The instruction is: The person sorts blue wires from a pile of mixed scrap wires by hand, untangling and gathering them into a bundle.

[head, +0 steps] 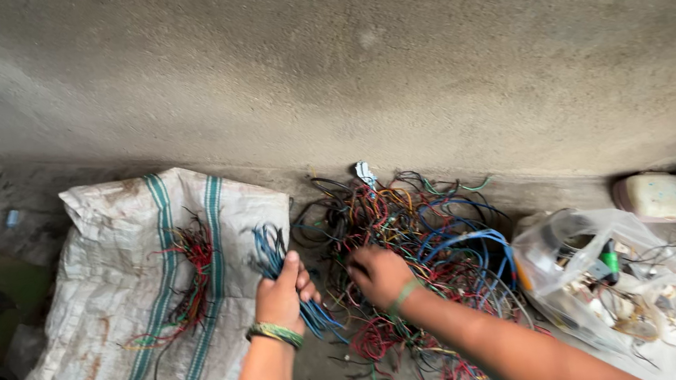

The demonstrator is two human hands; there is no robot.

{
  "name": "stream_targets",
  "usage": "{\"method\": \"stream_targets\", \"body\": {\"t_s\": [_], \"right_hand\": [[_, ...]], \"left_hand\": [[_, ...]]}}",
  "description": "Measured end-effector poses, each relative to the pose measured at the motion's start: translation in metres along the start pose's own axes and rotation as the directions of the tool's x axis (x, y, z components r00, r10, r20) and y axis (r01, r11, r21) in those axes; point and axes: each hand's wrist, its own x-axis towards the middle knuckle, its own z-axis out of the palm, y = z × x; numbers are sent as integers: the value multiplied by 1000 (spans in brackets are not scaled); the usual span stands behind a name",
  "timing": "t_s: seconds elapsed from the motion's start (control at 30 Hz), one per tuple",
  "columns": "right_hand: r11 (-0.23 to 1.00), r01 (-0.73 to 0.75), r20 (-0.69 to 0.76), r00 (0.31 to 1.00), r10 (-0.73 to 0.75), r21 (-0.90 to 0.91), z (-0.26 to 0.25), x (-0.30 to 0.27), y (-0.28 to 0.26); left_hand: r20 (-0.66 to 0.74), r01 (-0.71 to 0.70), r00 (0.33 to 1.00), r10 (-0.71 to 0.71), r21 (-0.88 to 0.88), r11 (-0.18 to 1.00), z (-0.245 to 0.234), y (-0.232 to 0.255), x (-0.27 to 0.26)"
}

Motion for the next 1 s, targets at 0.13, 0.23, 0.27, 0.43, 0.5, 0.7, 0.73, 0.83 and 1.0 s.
{"method": "stream_targets", "body": {"t_s": [0.13, 0.23, 0.27, 0.43, 0.5, 0.7, 0.73, 0.83, 1.0], "right_hand": [[971, 95, 123, 990, -69, -221, 15, 59, -24], [887, -68, 378, 888, 262, -456, 29, 71, -29], [873, -33, 410, 874, 261, -486, 34, 70, -29], [911, -67, 349, 910, 223, -407, 32, 59, -10], [975, -150, 0, 988, 152, -163, 25, 40, 7], [883, 101, -155, 987, -33, 457, 2, -10, 8], [884, 106, -163, 986, -35, 456, -4, -14, 0], [931, 177, -211, 971, -113, 320, -22, -22, -11], [939, 64, -139, 990, -18, 337, -9, -14, 34]], "left_hand": [[-141, 123, 979, -145, -157, 980, -5, -15, 4], [-138, 133, 979, -154, -147, 980, -13, -26, 18], [-118, 123, 983, -141, -151, 981, -15, -29, 24], [-196, 204, 955, -221, -103, 973, -31, -37, 54], [-199, 229, 946, -255, -146, 963, -32, -39, 58], [-46, 188, 979, -200, -188, 964, 0, -49, 49], [-47, 160, 984, -174, -218, 963, 6, -51, 48], [-60, 45, 996, -61, -235, 971, 22, -59, 51], [-160, 11, 986, -57, -278, 961, -4, -56, 81]]}}
